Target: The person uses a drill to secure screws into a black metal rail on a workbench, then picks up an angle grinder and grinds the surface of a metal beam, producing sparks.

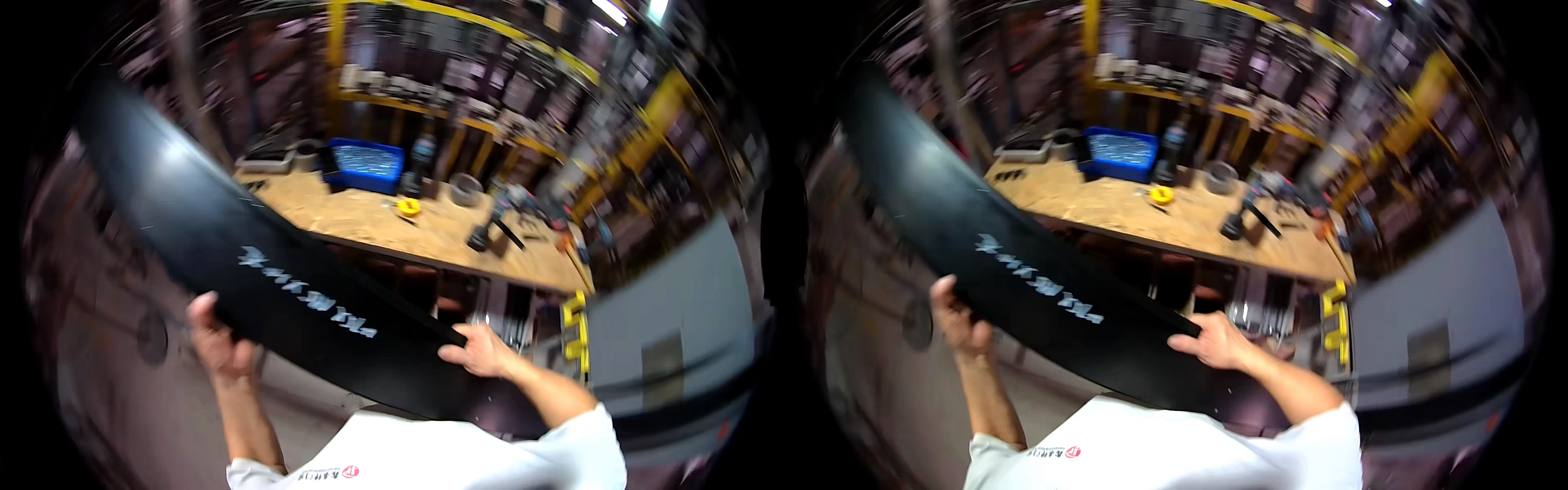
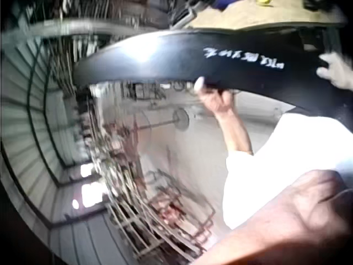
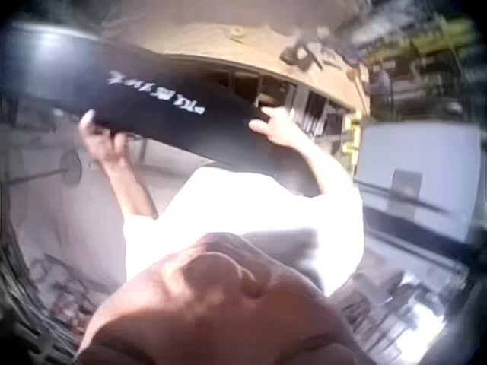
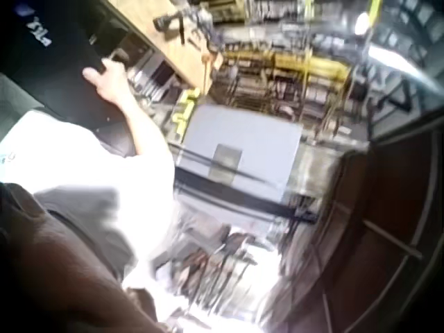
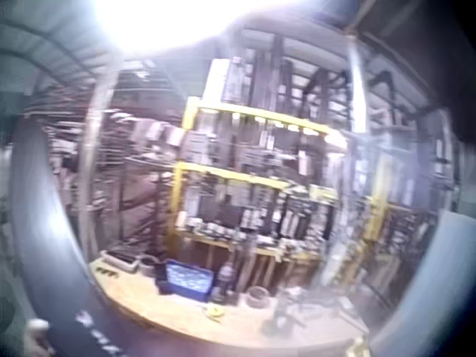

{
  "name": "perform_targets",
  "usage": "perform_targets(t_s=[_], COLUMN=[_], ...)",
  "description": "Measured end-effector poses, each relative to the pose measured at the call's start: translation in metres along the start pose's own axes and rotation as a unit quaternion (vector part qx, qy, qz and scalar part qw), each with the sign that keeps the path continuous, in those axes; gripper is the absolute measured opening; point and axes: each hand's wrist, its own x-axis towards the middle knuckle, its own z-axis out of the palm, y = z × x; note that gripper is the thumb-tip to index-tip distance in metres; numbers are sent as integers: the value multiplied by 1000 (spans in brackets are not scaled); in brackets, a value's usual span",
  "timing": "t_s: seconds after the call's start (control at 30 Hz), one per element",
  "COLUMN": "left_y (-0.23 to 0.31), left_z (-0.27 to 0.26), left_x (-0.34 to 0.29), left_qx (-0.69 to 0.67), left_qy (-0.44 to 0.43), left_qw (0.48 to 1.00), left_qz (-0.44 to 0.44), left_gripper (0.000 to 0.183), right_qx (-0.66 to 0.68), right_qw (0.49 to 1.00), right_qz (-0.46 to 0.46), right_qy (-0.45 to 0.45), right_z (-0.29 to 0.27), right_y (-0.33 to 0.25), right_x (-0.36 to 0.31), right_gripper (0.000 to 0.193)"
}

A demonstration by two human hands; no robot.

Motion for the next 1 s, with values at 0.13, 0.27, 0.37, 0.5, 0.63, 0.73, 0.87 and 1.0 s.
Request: perform_targets(t_s=[0.13, 0.27, 0.37, 0.5, 0.63, 0.73, 0.87, 1.0], left_y=[-11, -58, -61, -50, -49, -42, -42, -78], left_z=[-34, -15, -15, 16, 50, 93, 116, 117], left_x=[-14, -39, -31, -42, -49, -67, -92, -109], left_qx=[-9, -45, 17, 48, 243, 166, 182, 308], left_qy=[-264, -330, -342, -349, -263, -369, -362, -406], left_qw=[960, 943, 939, 931, 890, 895, 907, 829], left_qz=[91, 12, 41, 91, 282, 188, 120, 230], left_gripper=[31, 30, 27, 38, 39, 19, 26, 27], right_qx=[-39, -116, -93, -45, 18, -23, -9, -133], right_qw=[987, 955, 923, 895, 911, 902, 777, 657], right_qz=[-132, -158, -217, -273, -275, -293, -373, -394], right_qy=[82, 224, 305, 349, 307, 315, 507, 629], right_z=[3, 12, 27, 36, 48, 60, 5, -24], right_y=[-27, -15, 17, 19, 17, 29, -77, -145], right_x=[-7, -16, -17, -3, -5, 1, -32, -18], right_gripper=[62, 80, 84, 78, 45, 50, 77, 92])
